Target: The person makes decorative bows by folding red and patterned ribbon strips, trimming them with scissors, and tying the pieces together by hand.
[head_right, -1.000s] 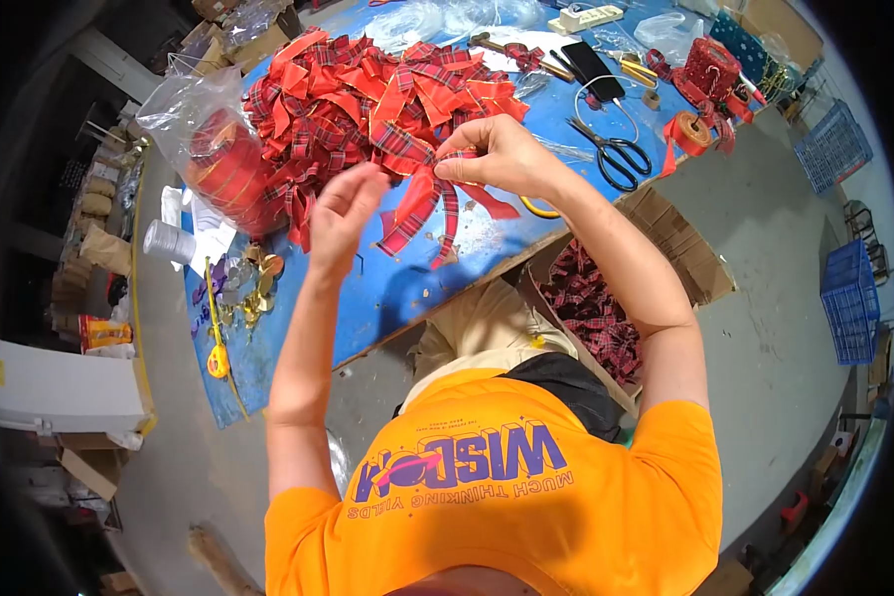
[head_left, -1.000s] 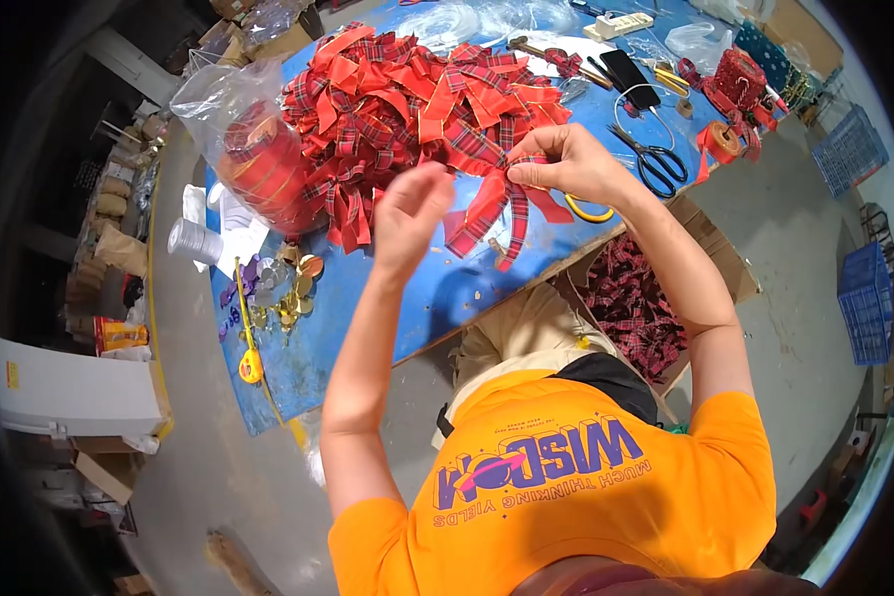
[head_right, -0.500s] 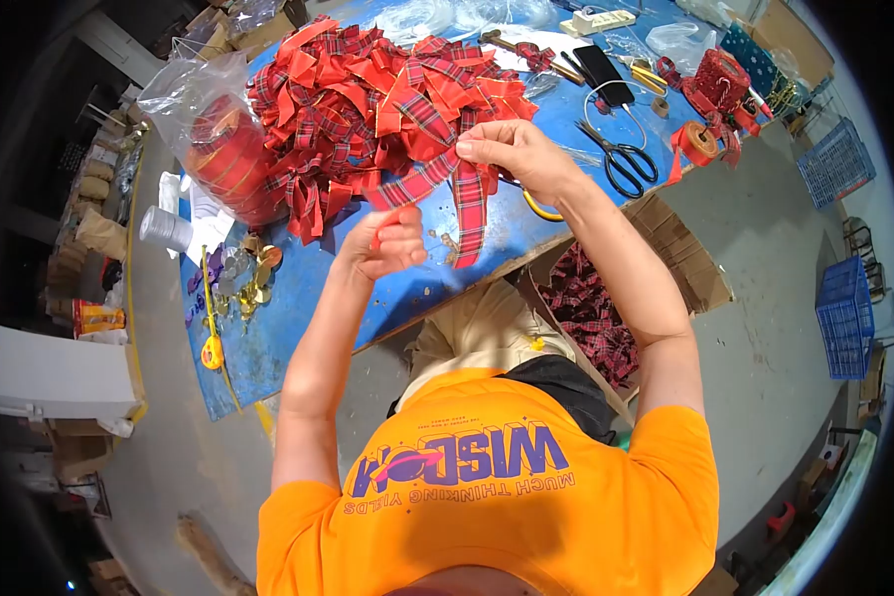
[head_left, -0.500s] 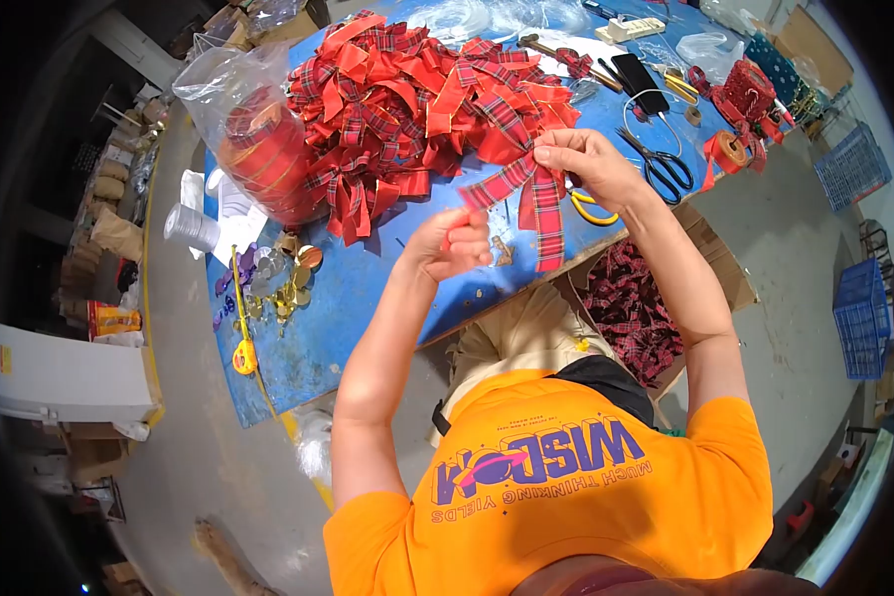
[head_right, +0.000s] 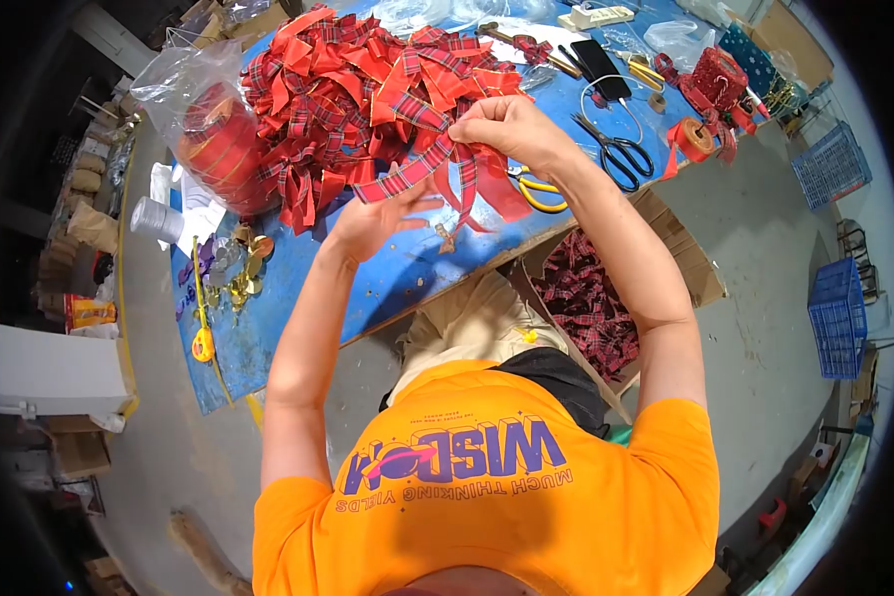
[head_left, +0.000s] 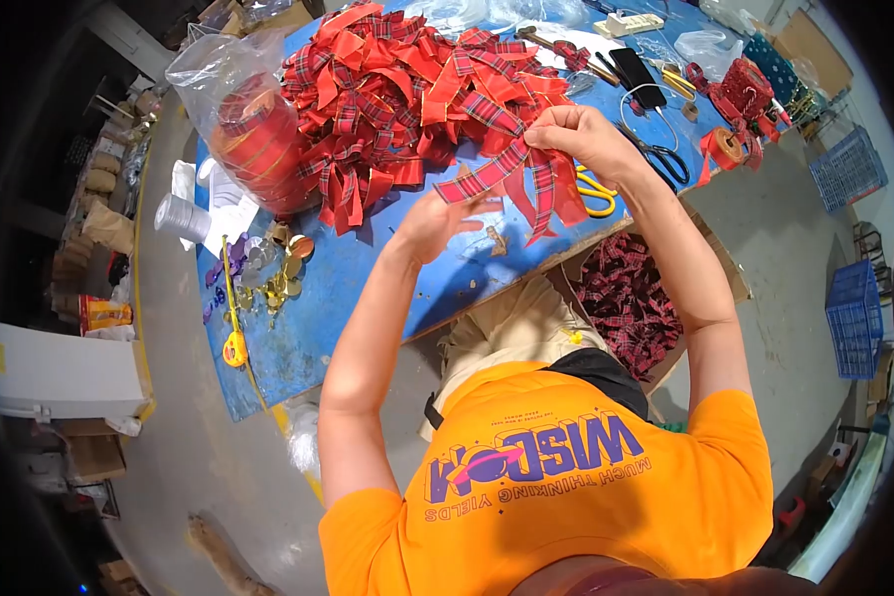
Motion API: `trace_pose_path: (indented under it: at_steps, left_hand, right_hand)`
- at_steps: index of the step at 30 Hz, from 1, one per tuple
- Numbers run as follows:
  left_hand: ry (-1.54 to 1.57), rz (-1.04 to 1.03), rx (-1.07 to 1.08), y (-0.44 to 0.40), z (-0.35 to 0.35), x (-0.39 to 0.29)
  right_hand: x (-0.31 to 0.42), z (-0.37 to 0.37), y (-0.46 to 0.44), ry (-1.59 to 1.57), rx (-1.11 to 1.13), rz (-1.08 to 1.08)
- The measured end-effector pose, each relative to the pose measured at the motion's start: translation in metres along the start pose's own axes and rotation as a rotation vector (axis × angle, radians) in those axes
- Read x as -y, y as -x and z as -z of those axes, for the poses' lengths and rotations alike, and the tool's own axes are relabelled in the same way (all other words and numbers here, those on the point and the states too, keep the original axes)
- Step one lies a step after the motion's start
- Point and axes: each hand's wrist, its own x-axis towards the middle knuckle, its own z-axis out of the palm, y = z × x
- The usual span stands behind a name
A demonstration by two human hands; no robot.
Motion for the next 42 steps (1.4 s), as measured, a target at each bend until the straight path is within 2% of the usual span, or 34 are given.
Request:
trace_pose_path:
  at_steps: [1,4,5,8,9,12,14,15,19,21,22,24,27,30,33,36,37,38,39,40,42]
  left_hand:
    - [0.174,-0.042,0.048,0.003,-0.001,-0.001]
    - [-0.321,-0.155,-0.064,0.013,-0.026,-0.015]
    - [-0.311,-0.123,-0.246,0.022,-0.052,-0.024]
    - [0.224,-0.121,-0.015,-0.002,-0.034,-0.004]
    - [0.295,-0.144,0.083,0.004,-0.043,-0.014]
    - [0.166,-0.261,-0.051,-0.007,-0.043,-0.002]
    - [0.232,-0.244,0.051,-0.005,-0.034,-0.001]
    - [0.344,-0.217,0.195,-0.003,-0.026,-0.004]
    - [0.353,-0.109,0.084,0.007,-0.035,-0.005]
    - [0.409,0.030,0.067,0.009,-0.017,0.009]
    - [0.457,0.043,0.164,0.018,-0.013,0.008]
    - [0.233,0.119,-0.028,0.031,-0.017,0.012]
    - [0.231,0.129,0.054,0.045,0.014,0.050]
    - [0.146,0.207,-0.118,0.074,0.002,0.049]
    - [-0.024,0.156,-0.260,0.093,-0.013,0.034]
    - [-0.188,-0.022,-0.357,0.103,-0.045,-0.003]
    - [-0.177,-0.169,-0.358,0.105,-0.055,-0.013]
    - [-0.302,-0.303,-0.348,0.107,-0.069,-0.029]
    - [-0.428,-0.437,-0.336,0.109,-0.085,-0.048]
    - [-0.556,-0.569,-0.321,0.111,-0.096,-0.066]
    - [-0.688,-0.887,-0.124,0.105,-0.102,-0.092]
  right_hand:
    - [0.000,0.000,0.000,-0.002,-0.009,-0.029]
    - [0.002,-0.002,0.001,-0.019,-0.037,-0.066]
    - [0.001,-0.006,0.003,-0.035,-0.044,-0.055]
    - [-0.001,-0.008,0.003,-0.069,0.014,0.007]
    - [0.004,-0.011,0.008,-0.082,0.024,0.026]
    - [0.004,-0.007,0.011,-0.071,0.062,0.059]
    - [0.005,-0.002,0.012,-0.050,0.050,0.049]
    - [0.005,-0.001,0.012,-0.045,0.045,0.053]
    - [0.004,-0.002,0.017,-0.024,0.073,0.041]
    - [0.000,-0.002,0.019,0.016,0.103,0.028]
    - [0.001,-0.002,0.021,0.024,0.124,-0.006]
    - [0.007,-0.003,0.024,0.094,0.169,-0.046]
    - [0.008,0.005,0.015,0.240,0.188,0.048]
    - [0.014,0.015,-0.002,0.359,0.191,0.102]
    - [0.026,0.031,-0.042,0.443,0.209,0.208]
    - [0.044,0.041,-0.107,0.656,0.123,0.340]
    - [0.042,0.045,-0.137,0.716,0.051,0.324]
    - [0.041,0.046,-0.160,1.108,-0.103,0.451]
    - [0.020,0.047,-0.187,1.307,-0.313,0.494]
    - [0.009,0.045,-0.208,1.316,-0.273,0.315]
    - [-0.022,0.035,-0.231,1.275,-0.200,0.130]
